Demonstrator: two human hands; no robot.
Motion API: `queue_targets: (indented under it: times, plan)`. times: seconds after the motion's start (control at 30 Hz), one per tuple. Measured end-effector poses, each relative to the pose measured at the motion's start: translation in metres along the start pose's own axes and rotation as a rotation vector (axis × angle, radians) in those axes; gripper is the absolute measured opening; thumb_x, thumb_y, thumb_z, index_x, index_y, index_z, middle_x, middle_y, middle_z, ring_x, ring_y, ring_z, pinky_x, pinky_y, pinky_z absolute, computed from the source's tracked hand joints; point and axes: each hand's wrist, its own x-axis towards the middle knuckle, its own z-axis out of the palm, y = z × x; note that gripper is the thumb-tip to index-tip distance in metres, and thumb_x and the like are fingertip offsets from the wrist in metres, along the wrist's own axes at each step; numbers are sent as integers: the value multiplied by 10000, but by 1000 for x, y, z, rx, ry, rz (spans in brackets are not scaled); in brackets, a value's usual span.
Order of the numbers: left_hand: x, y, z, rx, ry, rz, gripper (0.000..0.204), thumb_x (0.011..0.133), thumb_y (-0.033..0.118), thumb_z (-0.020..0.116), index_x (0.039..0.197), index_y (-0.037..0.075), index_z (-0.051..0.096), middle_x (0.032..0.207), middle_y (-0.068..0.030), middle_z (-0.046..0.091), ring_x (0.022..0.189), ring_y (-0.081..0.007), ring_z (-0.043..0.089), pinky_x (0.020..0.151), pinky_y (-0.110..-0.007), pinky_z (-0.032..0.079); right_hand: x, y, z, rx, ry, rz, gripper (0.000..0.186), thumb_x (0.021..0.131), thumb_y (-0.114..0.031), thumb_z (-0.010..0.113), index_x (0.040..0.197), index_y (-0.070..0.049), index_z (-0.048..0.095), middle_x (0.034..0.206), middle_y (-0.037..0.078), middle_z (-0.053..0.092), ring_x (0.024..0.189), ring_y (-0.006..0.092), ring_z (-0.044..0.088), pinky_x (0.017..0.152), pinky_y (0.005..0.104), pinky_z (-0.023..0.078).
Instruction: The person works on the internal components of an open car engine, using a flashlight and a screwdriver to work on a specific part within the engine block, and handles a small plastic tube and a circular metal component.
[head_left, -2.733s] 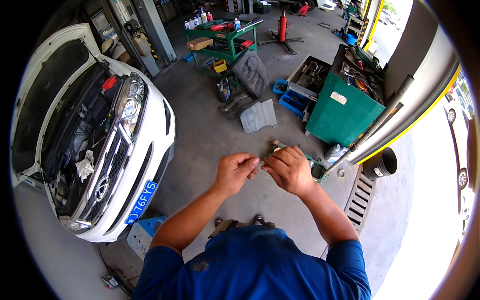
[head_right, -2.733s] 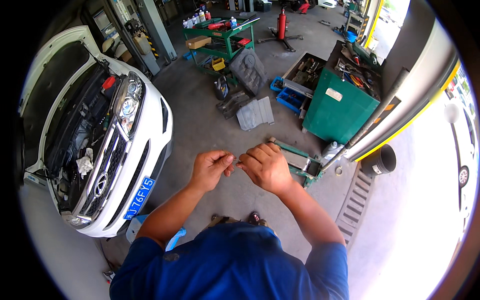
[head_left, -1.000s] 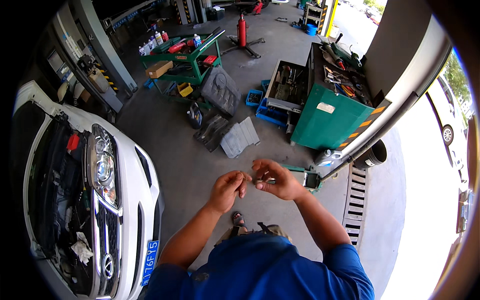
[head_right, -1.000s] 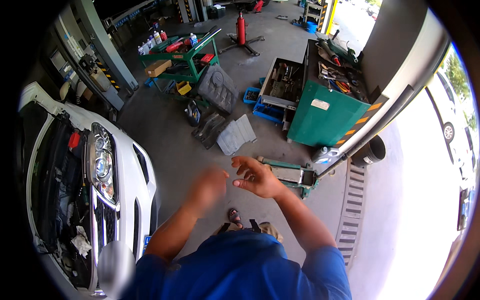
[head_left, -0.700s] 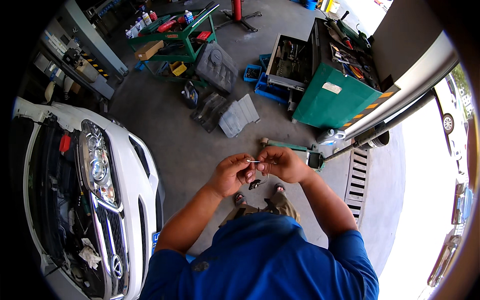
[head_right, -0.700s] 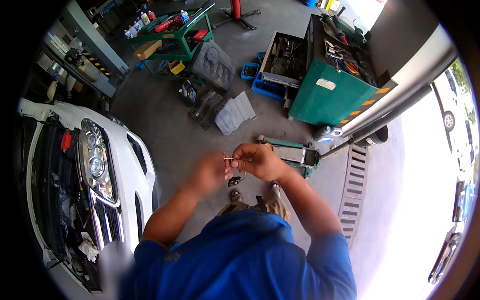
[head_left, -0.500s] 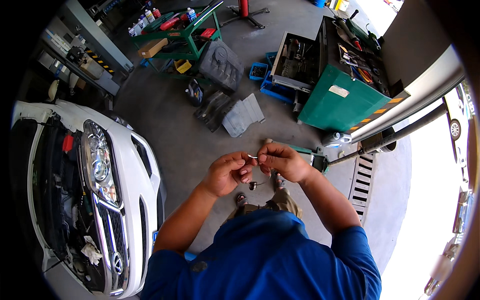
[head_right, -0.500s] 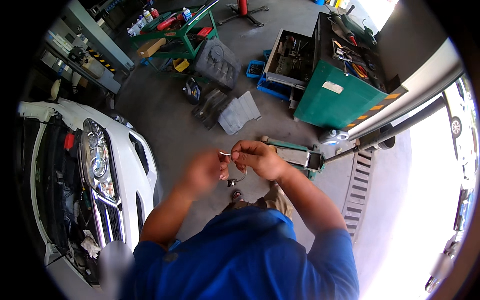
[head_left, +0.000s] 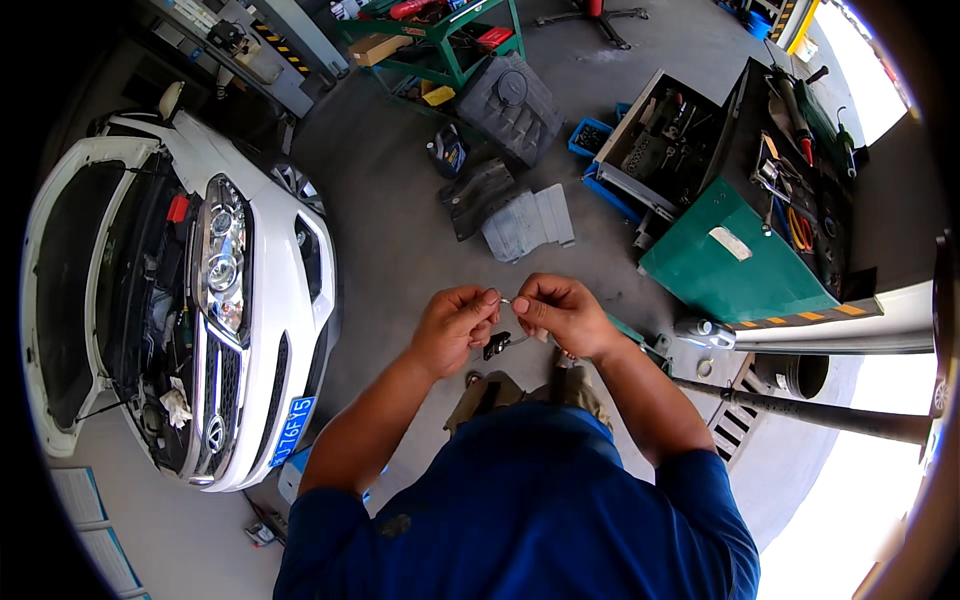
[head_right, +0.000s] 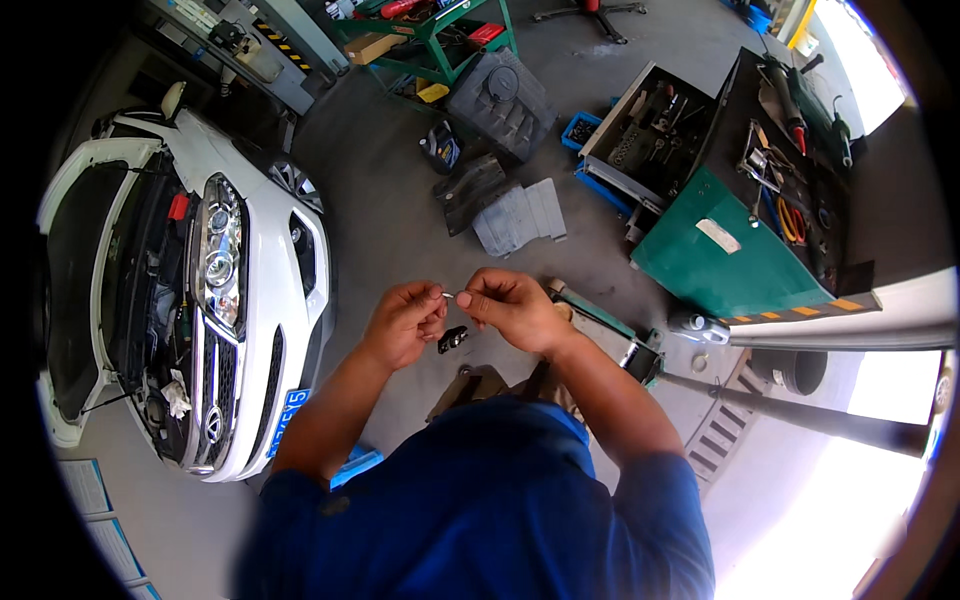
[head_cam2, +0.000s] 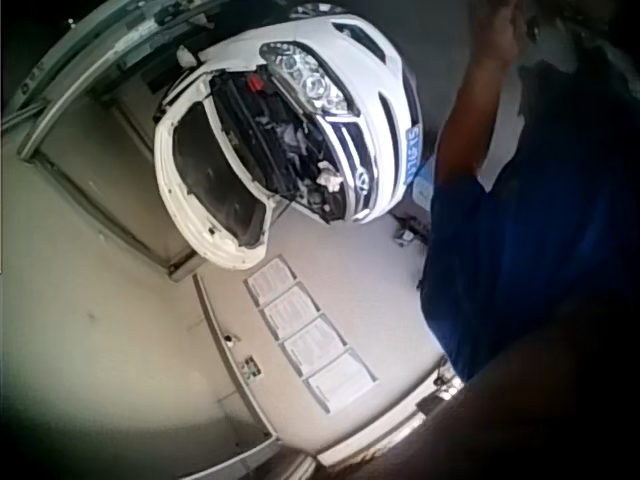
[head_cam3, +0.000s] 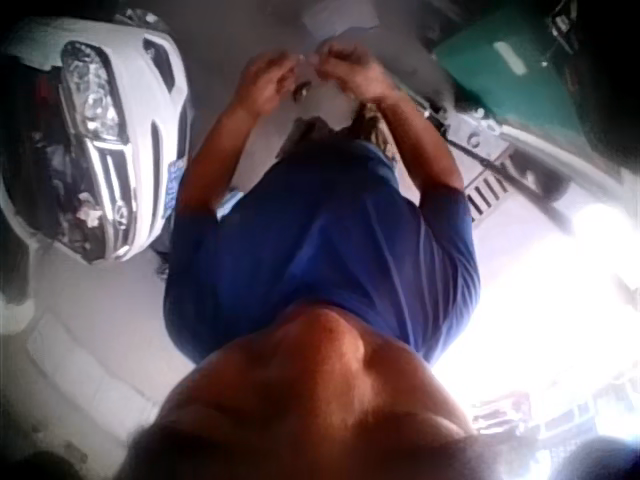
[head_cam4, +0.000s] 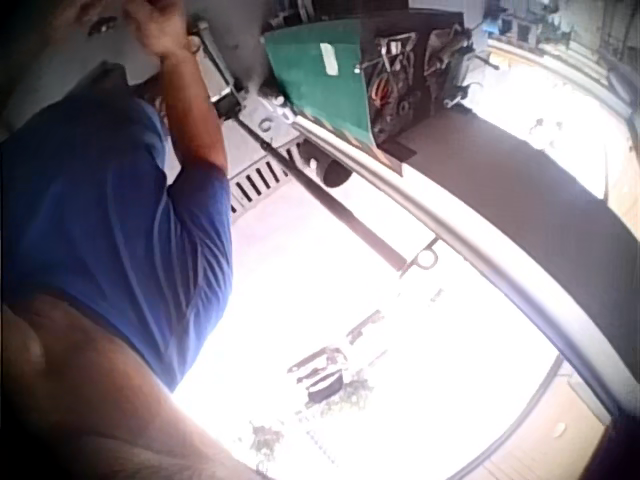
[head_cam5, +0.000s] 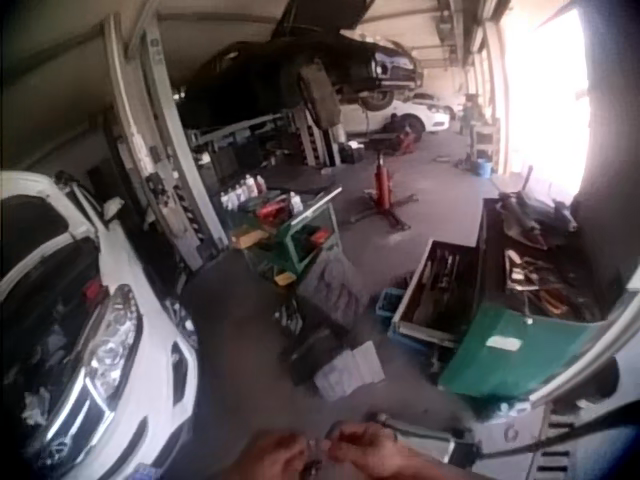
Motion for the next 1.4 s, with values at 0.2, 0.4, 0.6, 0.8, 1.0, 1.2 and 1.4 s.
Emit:
queue_targets:
  times: [0.2,0.4,0.6,0.8,1.0,1.2,1.4]
  plan:
    - [3,-1,4,100,164,52,187,977,208,582,976,29,639,727,11,521,600,-73,435,549,-220,363,33,-32,-4,-465,-146,-34,218,917,-218,683,914,-6,632,690,27,603,652,96,561,603,263,463]
    - [-30,-11,-11,127,305,220,195,976,147,564,1116,22,619,857,-7,588,804,-111,593,749,-258,486,61,-31,13,-669,-245,94,252,933,-238,662,904,12,674,736,39,650,649,106,587,603,268,472]
    - [-77,-60,-19,113,360,430,238,967,90,554,1183,-9,567,1042,-80,625,973,-180,597,874,-339,478,55,-1,62,-379,-312,238,296,933,-259,659,891,33,678,728,52,667,685,118,614,637,264,486]
    - [-161,-74,-34,288,393,347,213,936,-3,417,1017,-7,614,846,-71,614,790,-154,593,746,-307,488,41,35,134,-334,-330,203,362,926,-319,665,816,26,667,683,81,655,648,138,618,587,283,480]
    - [-284,-94,-71,508,619,313,218,887,37,426,912,28,642,741,-37,576,702,-127,554,639,-282,448,14,84,243,-72,-431,368,361,922,-277,670,795,60,650,665,112,618,577,184,576,609,314,489]
    - [-425,-136,-107,-75,622,558,350,986,326,504,1145,20,561,1014,-77,606,861,-169,603,752,-283,462,-11,135,383,-368,-610,205,358,923,-289,672,857,62,673,672,68,623,623,156,603,626,283,497]
    - [-537,-190,-95,-382,899,705,579,1002,454,462,1364,6,401,1253,-141,528,1024,-235,630,823,-319,495,-51,193,505,-265,-1013,243,270,938,-229,653,923,40,677,717,63,637,682,139,619,639,279,514]
